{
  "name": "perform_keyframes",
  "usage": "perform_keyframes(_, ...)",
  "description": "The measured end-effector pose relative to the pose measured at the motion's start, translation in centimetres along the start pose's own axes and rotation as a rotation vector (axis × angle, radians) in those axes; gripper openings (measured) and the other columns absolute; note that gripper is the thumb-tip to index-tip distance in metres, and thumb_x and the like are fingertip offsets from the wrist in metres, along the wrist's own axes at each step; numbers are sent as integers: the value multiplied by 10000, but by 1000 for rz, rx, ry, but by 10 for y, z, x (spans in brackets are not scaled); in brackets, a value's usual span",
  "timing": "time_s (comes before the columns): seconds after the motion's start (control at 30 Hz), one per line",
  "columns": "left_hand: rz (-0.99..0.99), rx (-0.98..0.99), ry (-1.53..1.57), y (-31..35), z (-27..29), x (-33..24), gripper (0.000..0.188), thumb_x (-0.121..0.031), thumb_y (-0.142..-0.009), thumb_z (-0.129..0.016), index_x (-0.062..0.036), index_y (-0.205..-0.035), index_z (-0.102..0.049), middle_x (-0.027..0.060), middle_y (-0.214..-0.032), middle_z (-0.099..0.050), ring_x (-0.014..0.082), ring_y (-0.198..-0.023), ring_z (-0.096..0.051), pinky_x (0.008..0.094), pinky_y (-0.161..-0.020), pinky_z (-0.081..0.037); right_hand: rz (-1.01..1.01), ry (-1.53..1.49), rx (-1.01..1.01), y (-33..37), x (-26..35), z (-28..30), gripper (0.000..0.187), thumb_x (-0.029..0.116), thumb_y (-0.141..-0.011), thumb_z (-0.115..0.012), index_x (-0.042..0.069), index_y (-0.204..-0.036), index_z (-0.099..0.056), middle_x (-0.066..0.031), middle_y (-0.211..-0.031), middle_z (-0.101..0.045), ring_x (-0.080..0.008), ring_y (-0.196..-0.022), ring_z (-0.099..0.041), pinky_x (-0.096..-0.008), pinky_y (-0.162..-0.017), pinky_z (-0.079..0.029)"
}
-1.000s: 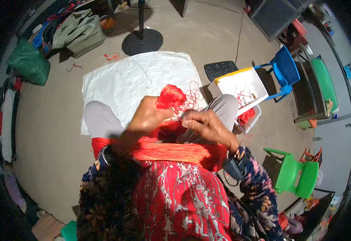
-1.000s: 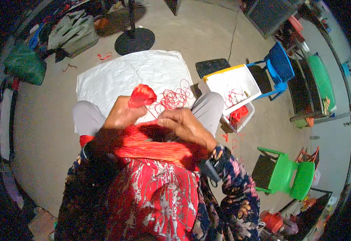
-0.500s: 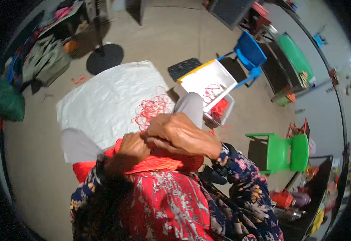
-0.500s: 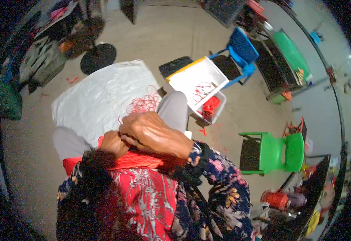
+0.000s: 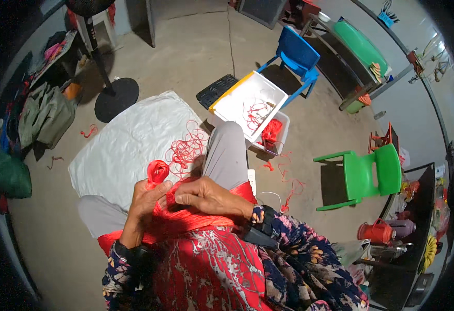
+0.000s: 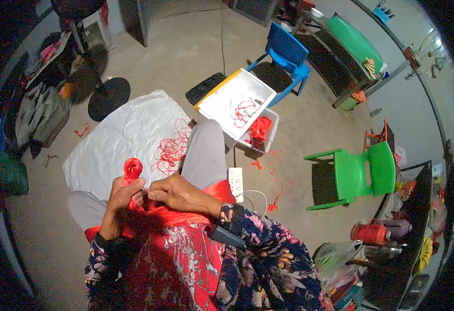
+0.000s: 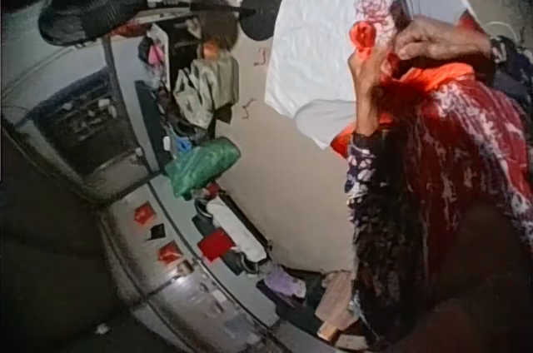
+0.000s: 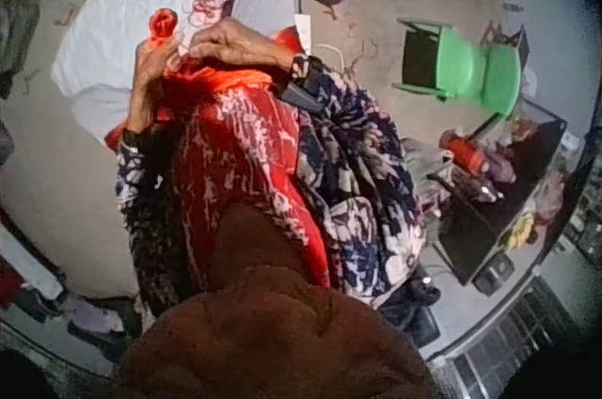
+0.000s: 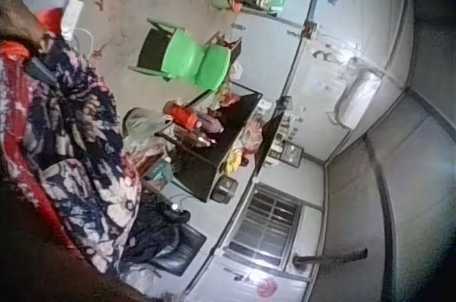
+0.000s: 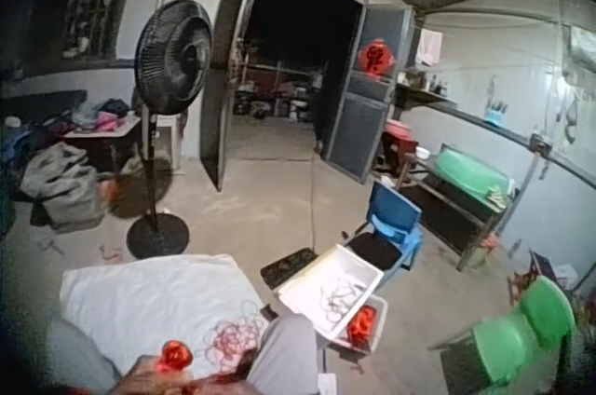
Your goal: The person ties a red cord around a bundle of red thread by hand, cuts the cord with scissors, and places the bundle on a green chair before wrapping more cord around their legs.
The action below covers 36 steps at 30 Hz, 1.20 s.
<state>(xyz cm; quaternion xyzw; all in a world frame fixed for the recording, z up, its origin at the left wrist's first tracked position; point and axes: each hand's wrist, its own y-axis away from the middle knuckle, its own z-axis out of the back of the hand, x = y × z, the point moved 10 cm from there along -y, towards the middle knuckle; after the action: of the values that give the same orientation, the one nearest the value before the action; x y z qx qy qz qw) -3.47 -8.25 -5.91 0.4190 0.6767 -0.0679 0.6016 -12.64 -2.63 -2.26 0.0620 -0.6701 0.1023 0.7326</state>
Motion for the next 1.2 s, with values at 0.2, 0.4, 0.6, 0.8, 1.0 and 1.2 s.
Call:
perform_keyframes(0.2,180,108,-39,-11,-22,39,135,-186,-873,-596,-78,-793,-577,-59,-604,-492,33,-508,-439,215,-469,-352,191,451,-60,23,50,9,184,167,-877,-539,-4,-808,-543,-152,-714,-557,-310,-660,-545,-408,-591,-431)
perform_keyframes(0.4,-195,489,-361,3,-63,34,105,-123,-856,-577,-23,-885,-591,20,-868,-604,117,-758,-573,267,-656,-469,400,669,-87,25,72,10,120,155,-852,-552,36,-848,-545,-124,-995,-541,-296,-930,-509,-392,-762,-416)
perform_keyframes(0.6,-758,683,-563,33,-103,-2,136,-158,-865,-570,-29,-896,-597,56,-867,-620,165,-773,-600,264,-662,-471,447,502,-118,39,53,5,88,119,-873,-531,35,-897,-541,-105,-987,-578,-285,-938,-540,-405,-858,-411)
perform_keyframes(0.8,242,454,-52,22,-71,58,314,-339,-889,-554,-33,-829,-597,3,-726,-561,82,-677,-528,235,-591,-429,345,329,-158,46,33,13,50,69,-874,-535,25,-885,-556,-99,-877,-596,-271,-834,-574,-378,-798,-448)
perform_keyframes(1.0,-261,426,-476,13,-59,41,201,-158,-834,-569,9,-933,-622,79,-897,-629,163,-846,-595,267,-731,-474,286,240,-280,53,21,19,69,57,-859,-569,-9,-876,-555,-122,-850,-592,-271,-806,-581,-362,-762,-469)
perform_keyframes(1.2,-579,468,-806,21,-78,25,176,-108,-774,-604,-4,-912,-643,132,-893,-648,246,-823,-641,286,-729,-500,220,188,-276,60,8,20,85,57,-856,-592,-16,-891,-564,-127,-863,-606,-247,-809,-596,-338,-744,-485)
